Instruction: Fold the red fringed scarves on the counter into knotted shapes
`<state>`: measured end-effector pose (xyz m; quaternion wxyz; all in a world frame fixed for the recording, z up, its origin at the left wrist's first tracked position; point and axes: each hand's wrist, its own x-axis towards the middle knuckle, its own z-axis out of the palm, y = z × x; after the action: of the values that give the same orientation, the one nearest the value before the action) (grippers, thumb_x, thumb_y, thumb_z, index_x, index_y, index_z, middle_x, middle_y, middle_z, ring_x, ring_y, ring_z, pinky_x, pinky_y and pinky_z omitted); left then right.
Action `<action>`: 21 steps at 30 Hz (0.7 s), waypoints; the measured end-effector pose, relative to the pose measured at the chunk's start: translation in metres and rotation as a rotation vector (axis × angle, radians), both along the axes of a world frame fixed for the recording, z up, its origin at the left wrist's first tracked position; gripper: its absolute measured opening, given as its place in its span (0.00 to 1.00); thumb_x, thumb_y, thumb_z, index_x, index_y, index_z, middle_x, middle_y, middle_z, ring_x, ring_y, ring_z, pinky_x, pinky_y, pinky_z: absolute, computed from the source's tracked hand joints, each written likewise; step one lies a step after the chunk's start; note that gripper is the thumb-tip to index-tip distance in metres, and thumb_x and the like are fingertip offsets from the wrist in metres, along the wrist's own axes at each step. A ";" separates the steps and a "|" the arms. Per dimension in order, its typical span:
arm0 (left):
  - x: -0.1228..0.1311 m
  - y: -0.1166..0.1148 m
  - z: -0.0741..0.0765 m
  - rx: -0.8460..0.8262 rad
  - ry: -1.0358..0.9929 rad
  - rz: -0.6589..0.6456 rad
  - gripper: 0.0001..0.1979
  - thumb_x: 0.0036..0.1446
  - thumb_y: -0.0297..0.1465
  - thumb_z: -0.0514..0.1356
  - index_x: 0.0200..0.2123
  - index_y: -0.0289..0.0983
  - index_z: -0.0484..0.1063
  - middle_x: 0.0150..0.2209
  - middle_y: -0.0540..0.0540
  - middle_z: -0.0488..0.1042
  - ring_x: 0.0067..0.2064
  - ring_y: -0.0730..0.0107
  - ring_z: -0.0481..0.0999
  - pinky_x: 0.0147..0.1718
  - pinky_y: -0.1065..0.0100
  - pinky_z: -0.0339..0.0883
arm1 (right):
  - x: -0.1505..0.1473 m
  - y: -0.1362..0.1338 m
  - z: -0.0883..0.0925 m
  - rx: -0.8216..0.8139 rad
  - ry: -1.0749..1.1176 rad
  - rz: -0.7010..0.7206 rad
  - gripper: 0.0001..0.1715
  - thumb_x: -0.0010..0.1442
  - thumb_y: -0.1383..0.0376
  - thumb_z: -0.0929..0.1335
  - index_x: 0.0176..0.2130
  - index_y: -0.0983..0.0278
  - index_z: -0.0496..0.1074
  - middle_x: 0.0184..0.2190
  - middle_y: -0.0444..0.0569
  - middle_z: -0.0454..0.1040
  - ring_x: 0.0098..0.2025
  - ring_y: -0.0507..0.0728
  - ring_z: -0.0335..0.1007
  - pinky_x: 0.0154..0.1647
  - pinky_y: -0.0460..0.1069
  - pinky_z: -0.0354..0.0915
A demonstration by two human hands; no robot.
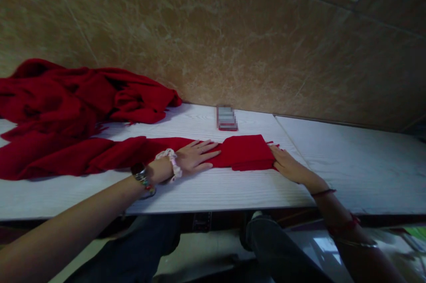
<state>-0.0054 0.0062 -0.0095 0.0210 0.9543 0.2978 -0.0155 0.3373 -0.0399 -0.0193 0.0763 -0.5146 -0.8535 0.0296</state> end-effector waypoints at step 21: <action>0.034 -0.001 0.006 0.020 -0.113 0.201 0.28 0.62 0.45 0.44 0.62 0.39 0.46 0.63 0.42 0.44 0.63 0.55 0.44 0.58 0.51 0.47 | 0.014 0.010 0.005 0.306 0.121 -0.341 0.28 0.60 0.59 0.53 0.55 0.67 0.59 0.53 0.59 0.65 0.55 0.64 0.60 0.55 0.64 0.57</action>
<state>0.0286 0.0048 -0.0035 0.0298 0.9191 0.3905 0.0436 0.3513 -0.0297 -0.0145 0.2084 -0.6309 -0.7428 -0.0827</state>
